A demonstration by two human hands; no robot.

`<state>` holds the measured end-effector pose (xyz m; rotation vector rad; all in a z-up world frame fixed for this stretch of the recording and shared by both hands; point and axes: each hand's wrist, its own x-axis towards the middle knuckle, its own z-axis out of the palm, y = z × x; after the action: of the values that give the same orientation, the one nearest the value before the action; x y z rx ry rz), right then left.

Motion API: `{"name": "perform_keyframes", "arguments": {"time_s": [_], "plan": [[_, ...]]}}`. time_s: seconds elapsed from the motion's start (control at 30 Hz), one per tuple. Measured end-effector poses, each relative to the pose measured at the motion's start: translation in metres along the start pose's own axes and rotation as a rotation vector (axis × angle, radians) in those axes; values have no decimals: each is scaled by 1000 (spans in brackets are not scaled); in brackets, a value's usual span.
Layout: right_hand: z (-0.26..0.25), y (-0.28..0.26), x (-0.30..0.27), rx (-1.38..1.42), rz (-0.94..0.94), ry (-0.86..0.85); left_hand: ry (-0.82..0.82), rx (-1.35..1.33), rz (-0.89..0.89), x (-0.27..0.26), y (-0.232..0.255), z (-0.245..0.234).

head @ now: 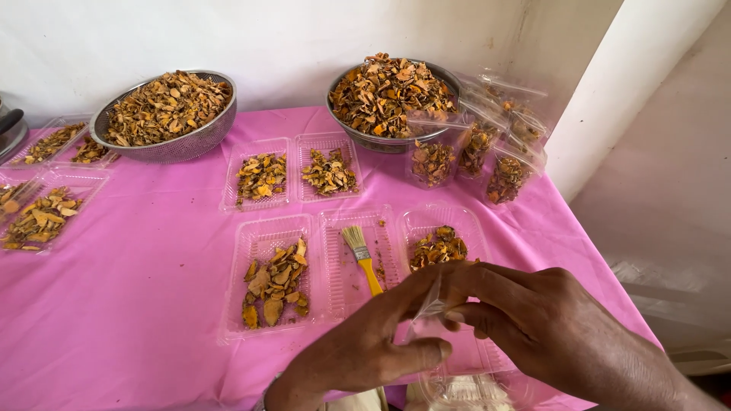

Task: The person picks up dried pieces of tea from a clear tray and places them into a small clear plastic bag by hand.

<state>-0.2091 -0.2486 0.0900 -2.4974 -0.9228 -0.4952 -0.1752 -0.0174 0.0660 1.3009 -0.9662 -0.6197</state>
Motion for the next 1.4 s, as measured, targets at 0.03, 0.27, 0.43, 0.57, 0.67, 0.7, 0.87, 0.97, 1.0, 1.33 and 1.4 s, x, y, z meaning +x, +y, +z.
{"name": "perform_keyframes", "arguments": {"time_s": [0.03, 0.27, 0.43, 0.57, 0.67, 0.7, 0.87, 0.97, 1.0, 1.33, 1.4], "plan": [[0, 4, -1, 11, 86, -115, 53, 83, -17, 0, 3, -1], [-24, -12, 36, 213, -120, -298, 74, 284, -22, 1, 7, -5], [-33, -11, 50, 220, 27, -526, 79, 309, 5, 3, 7, -11], [-27, -7, 55, 233, 74, -642, 74, 408, 16, 4, 1, -14], [-19, -1, 49, 230, -55, -632, 135, 482, 68, 8, -18, -17], [-17, 1, 47, 229, -53, -631, 133, 482, 69, 12, -16, -17], [-12, 13, 50, -27, -53, -464, 298, 665, 224, 25, -9, -15], [-22, 14, 59, -182, -47, -452, 380, 601, 147, 45, -3, -11], [-29, 11, 63, -185, -45, -451, 377, 600, 150, 48, -6, -17], [17, 89, 40, -65, 254, -132, 513, 634, 268, 93, -28, -73], [43, 94, 42, -52, 221, -317, 523, 620, 306, 106, -39, -72]]}}
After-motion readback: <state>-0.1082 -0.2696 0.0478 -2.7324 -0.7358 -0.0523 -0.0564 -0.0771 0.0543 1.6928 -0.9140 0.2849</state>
